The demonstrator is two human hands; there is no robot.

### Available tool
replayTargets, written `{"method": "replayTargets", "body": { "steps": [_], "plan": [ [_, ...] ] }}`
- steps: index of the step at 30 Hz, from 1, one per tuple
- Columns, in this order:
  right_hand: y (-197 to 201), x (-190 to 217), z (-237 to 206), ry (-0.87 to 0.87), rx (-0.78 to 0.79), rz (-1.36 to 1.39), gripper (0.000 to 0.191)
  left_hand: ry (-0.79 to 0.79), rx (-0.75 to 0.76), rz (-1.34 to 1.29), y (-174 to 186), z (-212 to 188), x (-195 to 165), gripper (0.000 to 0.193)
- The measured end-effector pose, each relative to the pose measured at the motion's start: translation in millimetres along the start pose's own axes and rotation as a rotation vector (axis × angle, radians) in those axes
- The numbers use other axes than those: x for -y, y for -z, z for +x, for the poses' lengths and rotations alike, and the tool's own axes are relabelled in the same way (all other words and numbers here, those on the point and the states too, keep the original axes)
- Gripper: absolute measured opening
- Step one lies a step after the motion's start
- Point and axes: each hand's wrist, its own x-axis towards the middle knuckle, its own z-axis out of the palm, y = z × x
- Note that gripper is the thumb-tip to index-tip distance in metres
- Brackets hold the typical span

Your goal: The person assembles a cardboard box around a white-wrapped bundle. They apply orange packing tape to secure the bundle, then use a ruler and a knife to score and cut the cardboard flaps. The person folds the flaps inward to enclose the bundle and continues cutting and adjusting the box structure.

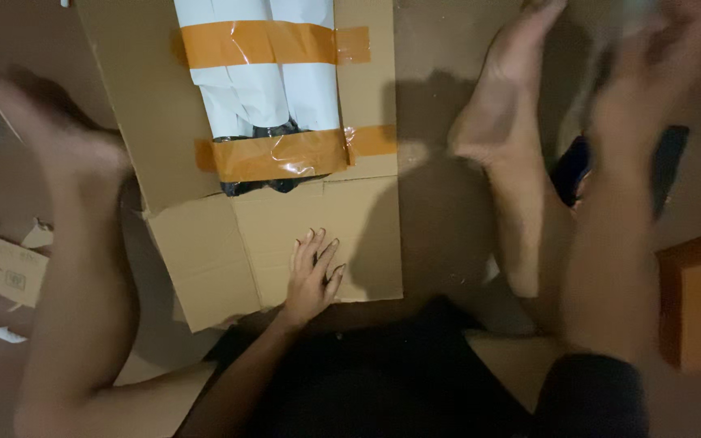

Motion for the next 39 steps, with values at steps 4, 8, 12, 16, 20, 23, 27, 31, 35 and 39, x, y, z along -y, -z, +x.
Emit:
{"method": "replayTargets", "body": {
  "steps": [4,8,12,16,20,23,27,31,35,39],
  "plan": [
    [-70.7,55.7,-52.2,-0.195,0.14,0.56,0.031,-0.011,-0.02,-0.038,4.6,-1.9,-11.0,0.051],
    [-157.8,93.2,-126.2,-0.426,0.04,0.529,0.03,0.035,-0.072,-0.055,16.7,-0.5,-6.2,0.051],
    [-198.3,99.3,-178.3,-0.668,0.015,0.262,0.034,0.059,-0.432,0.076,54.9,-18.0,19.1,0.056],
    [-187.9,93.7,-183.1,-0.534,-0.157,0.24,0.033,0.589,-0.462,-0.38,79.2,-81.1,24.5,0.058],
    [-164.1,95.0,-189.6,-0.564,-0.166,0.07,0.044,0.941,-0.453,-0.987,54.7,-134.7,25.5,0.061],
    [-153.6,103.0,-204.0,-0.588,-0.107,0.058,0.055,1.171,-0.68,-1.032,34.8,-147.5,43.0,0.074],
    [-152.0,114.6,-218.7,-0.723,0.006,-0.093,0.051,1.158,-0.699,-0.991,34.8,-155.4,67.3,0.057],
    [-158.4,127.6,-226.3,-0.752,0.004,-0.077,0.044,1.246,-0.747,-1.084,48.0,-159.7,77.1,0.041],
    [-161.8,136.0,-228.0,-0.76,0.082,-0.186,0.044,1.255,-0.783,-1.134,58.2,-156.5,73.9,0.027],
    [-160.0,141.8,-230.1,-0.757,0.078,-0.174,0.04,1.102,-0.759,-1.208,76.2,-149.1,51.5,0.039]
  ]
}}
